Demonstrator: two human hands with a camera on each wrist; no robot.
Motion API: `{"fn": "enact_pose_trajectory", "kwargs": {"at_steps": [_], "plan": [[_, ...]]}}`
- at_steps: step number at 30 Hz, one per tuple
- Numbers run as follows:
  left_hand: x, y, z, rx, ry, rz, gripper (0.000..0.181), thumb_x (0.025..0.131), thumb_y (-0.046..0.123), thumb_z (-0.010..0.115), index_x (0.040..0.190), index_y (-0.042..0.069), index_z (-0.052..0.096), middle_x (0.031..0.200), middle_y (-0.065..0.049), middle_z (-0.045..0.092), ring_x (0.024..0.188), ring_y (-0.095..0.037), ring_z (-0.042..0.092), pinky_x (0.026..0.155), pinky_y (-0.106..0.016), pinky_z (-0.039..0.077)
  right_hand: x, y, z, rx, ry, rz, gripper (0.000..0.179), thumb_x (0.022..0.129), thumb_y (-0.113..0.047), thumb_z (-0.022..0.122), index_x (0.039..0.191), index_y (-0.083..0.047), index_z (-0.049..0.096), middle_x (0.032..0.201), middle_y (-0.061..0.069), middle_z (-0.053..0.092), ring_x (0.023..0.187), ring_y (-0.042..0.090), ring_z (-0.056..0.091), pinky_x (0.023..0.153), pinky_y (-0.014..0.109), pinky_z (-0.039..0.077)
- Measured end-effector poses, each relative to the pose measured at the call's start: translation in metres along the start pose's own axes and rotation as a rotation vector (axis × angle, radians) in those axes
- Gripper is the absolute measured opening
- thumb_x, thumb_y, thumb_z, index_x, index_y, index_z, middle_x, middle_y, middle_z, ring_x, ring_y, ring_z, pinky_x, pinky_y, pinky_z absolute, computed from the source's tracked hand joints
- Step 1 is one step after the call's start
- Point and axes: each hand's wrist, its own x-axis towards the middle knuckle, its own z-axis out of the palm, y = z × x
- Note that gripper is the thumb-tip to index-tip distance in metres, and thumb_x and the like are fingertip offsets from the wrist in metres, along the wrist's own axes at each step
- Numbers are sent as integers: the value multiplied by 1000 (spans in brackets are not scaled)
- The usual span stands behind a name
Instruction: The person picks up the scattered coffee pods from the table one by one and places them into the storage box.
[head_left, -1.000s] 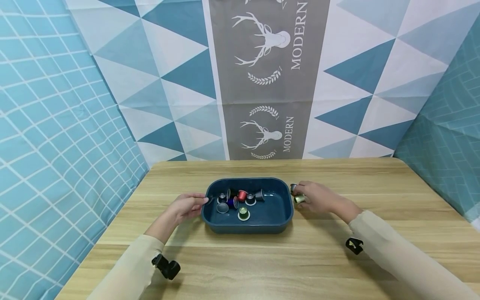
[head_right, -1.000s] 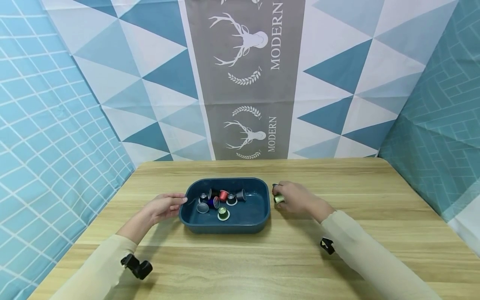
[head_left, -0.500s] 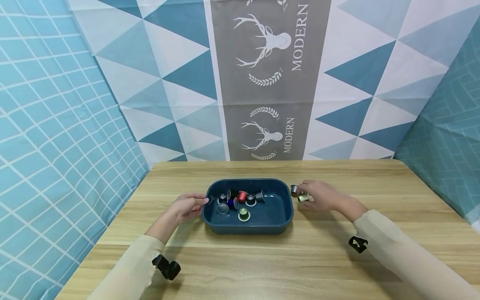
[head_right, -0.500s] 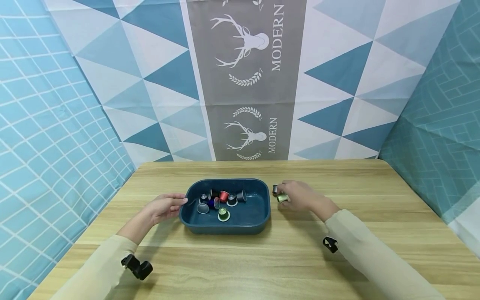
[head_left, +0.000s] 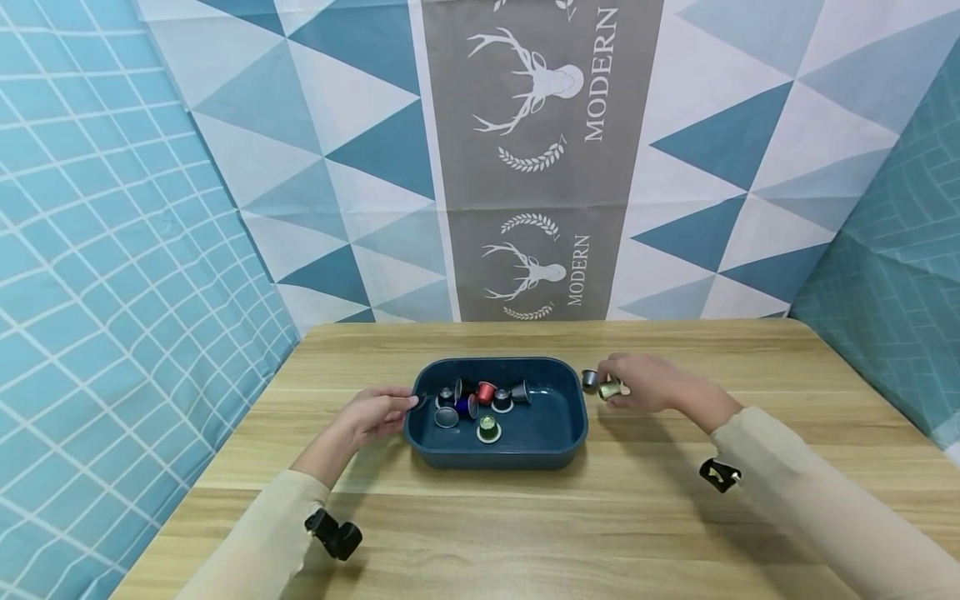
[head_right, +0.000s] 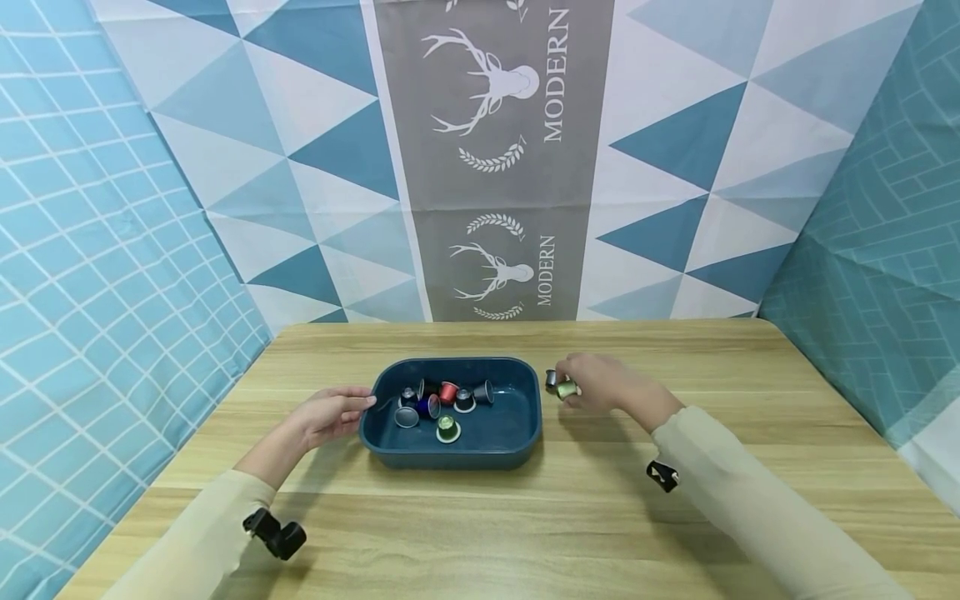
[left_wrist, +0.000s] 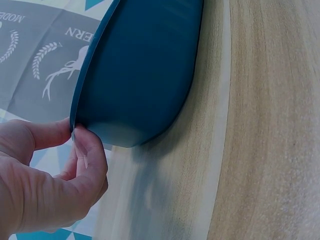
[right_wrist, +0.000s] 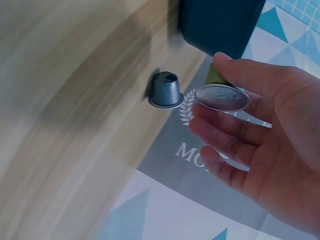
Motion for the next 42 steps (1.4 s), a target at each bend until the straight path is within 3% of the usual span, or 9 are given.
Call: {"fn": "enact_pose_trajectory", "kwargs": {"at_steps": [7, 17, 26, 38, 42], "plan": [[2, 0, -1, 12, 5, -1, 48, 98, 13, 59, 140, -4, 44, 83, 7, 57, 71, -3, 54, 66, -16, 51, 4, -7, -10, 17, -77, 37, 18, 83, -13, 77, 98, -7, 68, 89, 1, 65, 78, 9, 55, 68, 28, 49], [4, -1, -1, -5, 2, 5, 49, 97, 13, 60, 140, -5, 45, 82, 7, 60, 70, -1, 57, 65, -14, 51, 12, -12, -21, 42, -77, -4, 15, 84, -13, 77, 93, -7, 67, 86, 1, 65, 76, 11, 55, 66, 25, 47], [4, -2, -1, -1, -7, 9, 50, 98, 13, 59, 141, -5, 43, 84, 6, 60, 71, -1, 57, 65, -14, 51, 21, -22, -29, 38, -130, 3, 14, 86, -13, 75, 94, -7, 66, 85, 0, 65, 75, 11, 56, 66, 25, 47], [2, -1, 1, 30, 9, 3, 49, 97, 15, 60, 140, -5, 45, 84, 6, 59, 72, -2, 56, 67, -15, 51, 43, -34, -37, 43, -217, 5, 18, 88, -18, 73, 100, -5, 66, 86, 3, 66, 71, 9, 55, 66, 24, 50], [1, -1, 1, 26, 7, 2, 48, 97, 14, 60, 139, -5, 46, 84, 6, 59, 73, -2, 57, 67, -15, 51, 53, -40, -40, 54, -278, 38, 21, 91, -19, 71, 103, -5, 64, 80, 2, 65, 62, 8, 55, 66, 24, 49]]}}
